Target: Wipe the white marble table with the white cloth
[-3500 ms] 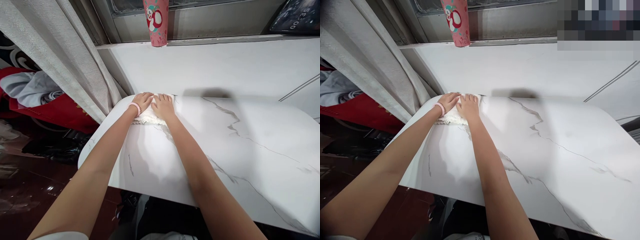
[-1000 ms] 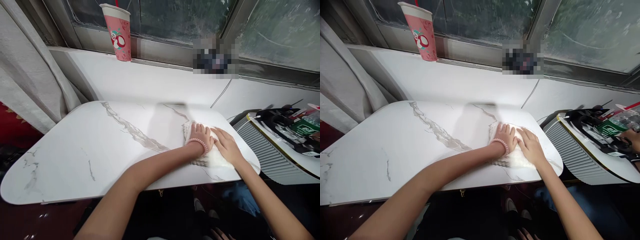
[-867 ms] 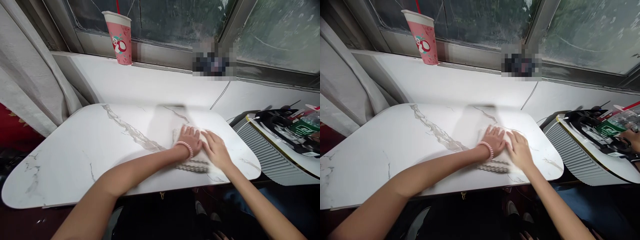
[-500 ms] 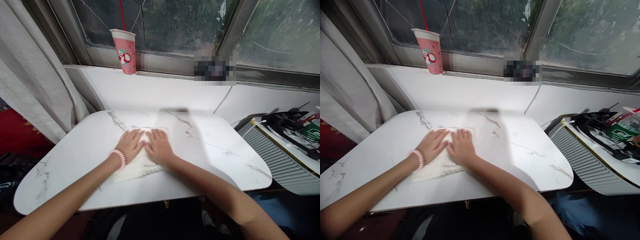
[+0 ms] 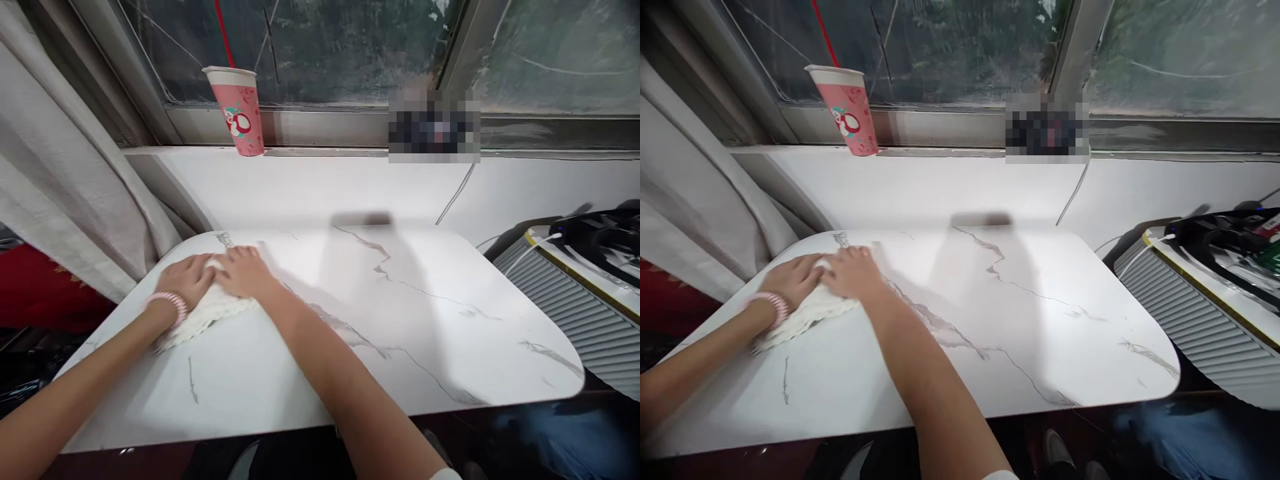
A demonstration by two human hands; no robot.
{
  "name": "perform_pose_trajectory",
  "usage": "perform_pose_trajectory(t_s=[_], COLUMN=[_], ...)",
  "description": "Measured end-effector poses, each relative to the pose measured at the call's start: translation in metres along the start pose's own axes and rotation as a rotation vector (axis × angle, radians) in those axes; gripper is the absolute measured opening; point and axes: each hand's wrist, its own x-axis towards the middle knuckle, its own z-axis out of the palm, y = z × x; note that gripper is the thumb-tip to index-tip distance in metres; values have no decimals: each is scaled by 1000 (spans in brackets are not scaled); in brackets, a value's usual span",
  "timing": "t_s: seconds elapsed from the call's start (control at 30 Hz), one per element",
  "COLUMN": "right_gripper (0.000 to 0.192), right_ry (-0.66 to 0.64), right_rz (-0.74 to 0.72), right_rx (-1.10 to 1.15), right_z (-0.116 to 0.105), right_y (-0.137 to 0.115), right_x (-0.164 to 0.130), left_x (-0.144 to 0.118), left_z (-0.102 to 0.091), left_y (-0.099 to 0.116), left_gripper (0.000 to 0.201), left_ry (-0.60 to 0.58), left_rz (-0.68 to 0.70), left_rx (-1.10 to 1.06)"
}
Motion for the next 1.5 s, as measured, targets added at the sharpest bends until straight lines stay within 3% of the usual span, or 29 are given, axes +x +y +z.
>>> perform_pose_trajectory(t_s=[0.13, 0.27, 0.47, 0.53, 0.6, 0.73, 0.87, 1.13, 1.23, 1.37, 1.5], right_gripper=[37, 38, 41, 43, 45, 49, 49, 52, 57, 57, 50], right_ry=[66, 117, 168, 166, 168, 170, 120, 68, 58, 35, 21], right_rz=[131, 235, 364, 388, 418, 451, 446, 414, 439, 480, 524], right_rx=[-59, -80, -232, -280, -310, -309, -304, -310, -332, -363, -393], right_z=[-30, -74, -146, -165, -178, -187, -187, -187, -186, -183, -175], right_y=[64, 135, 226, 244, 253, 251, 227, 115, 81, 71, 98], right_x=[-26, -77, -173, -202, -224, -248, -266, -359, -383, -380, -341], left_x=[50, 80, 82, 79, 75, 63, 34, -80, -109, -108, -69], left_z=[0, 6, 9, 6, 3, -3, -12, -41, -47, -46, -37], left_y=[85, 181, 331, 369, 393, 407, 403, 384, 372, 362, 354], left_gripper=[51, 48, 51, 53, 55, 58, 59, 66, 69, 69, 66], left_ry=[-47, -32, -18, -35, -59, -112, -169, -283, -323, -292, -253], left_rz=[7, 108, 175, 211, 270, 311, 287, 563, 653, 715, 720], left_rx=[-15, -88, -254, -281, -299, -310, -265, -248, -282, -323, -264])
